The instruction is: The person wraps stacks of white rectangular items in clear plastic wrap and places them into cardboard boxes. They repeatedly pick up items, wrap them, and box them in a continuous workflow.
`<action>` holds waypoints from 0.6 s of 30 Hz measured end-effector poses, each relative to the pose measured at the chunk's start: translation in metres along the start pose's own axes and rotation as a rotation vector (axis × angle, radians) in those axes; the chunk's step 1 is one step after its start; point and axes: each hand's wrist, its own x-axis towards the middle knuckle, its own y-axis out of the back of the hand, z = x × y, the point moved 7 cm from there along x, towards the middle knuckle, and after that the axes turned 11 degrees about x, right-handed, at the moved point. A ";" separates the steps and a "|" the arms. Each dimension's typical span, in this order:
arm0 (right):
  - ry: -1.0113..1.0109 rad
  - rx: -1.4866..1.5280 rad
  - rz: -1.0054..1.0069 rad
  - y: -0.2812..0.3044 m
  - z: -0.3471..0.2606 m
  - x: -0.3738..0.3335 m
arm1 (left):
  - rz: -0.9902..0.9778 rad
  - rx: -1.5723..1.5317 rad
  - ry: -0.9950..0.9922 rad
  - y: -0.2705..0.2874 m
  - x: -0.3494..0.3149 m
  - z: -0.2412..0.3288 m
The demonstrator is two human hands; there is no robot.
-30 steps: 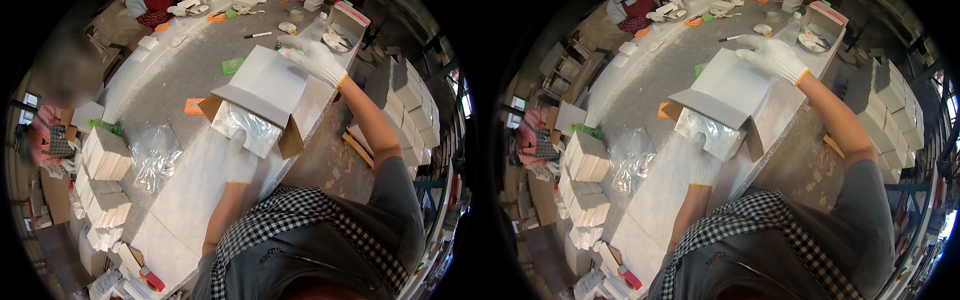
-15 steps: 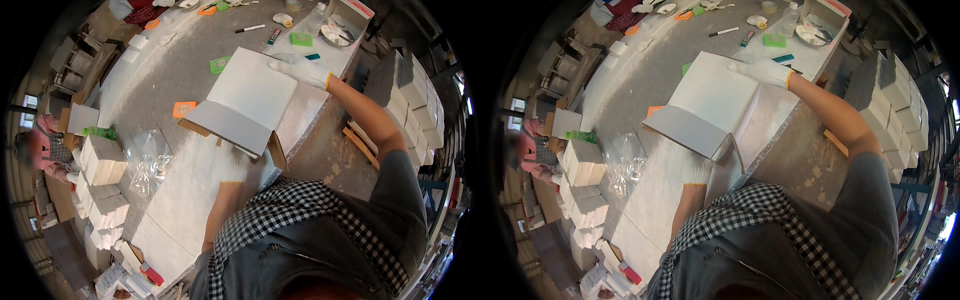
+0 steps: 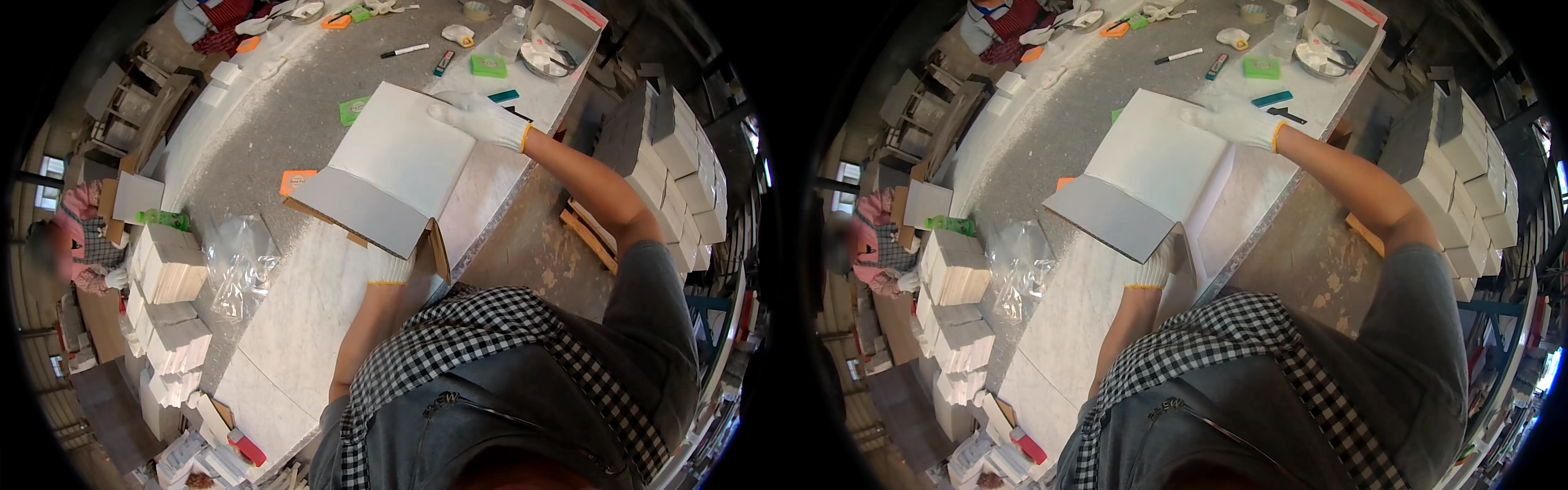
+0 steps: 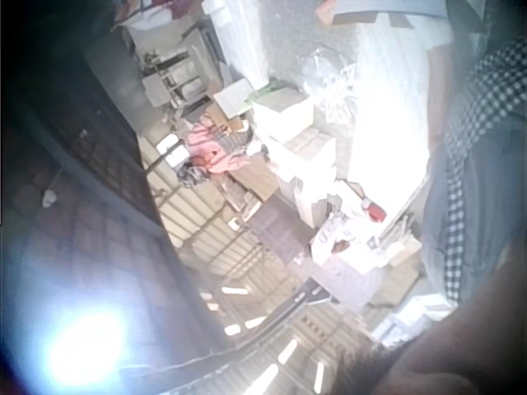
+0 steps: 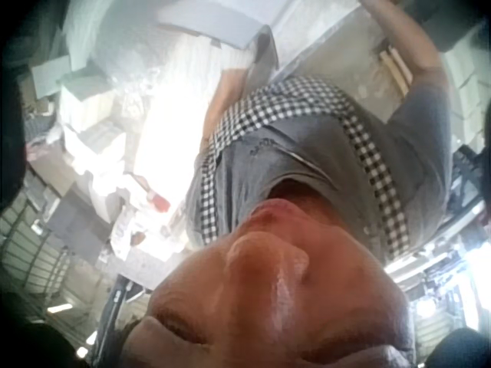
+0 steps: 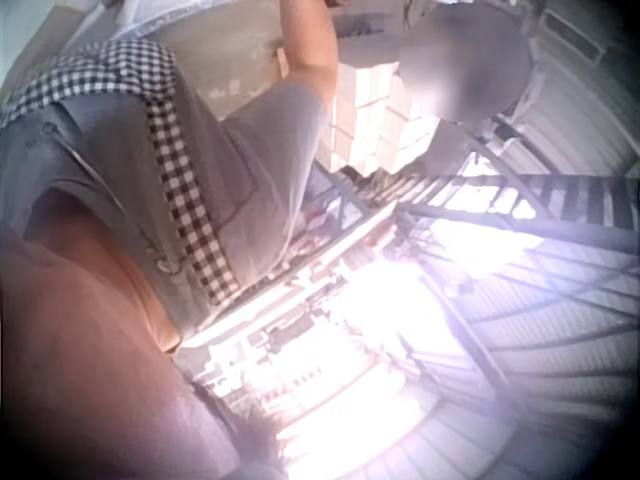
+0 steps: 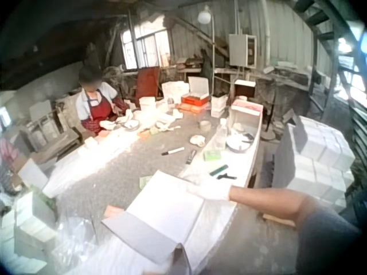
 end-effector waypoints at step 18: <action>0.022 -0.025 0.020 0.001 -0.009 -0.002 | -0.065 -0.654 -0.030 -0.033 0.030 -0.035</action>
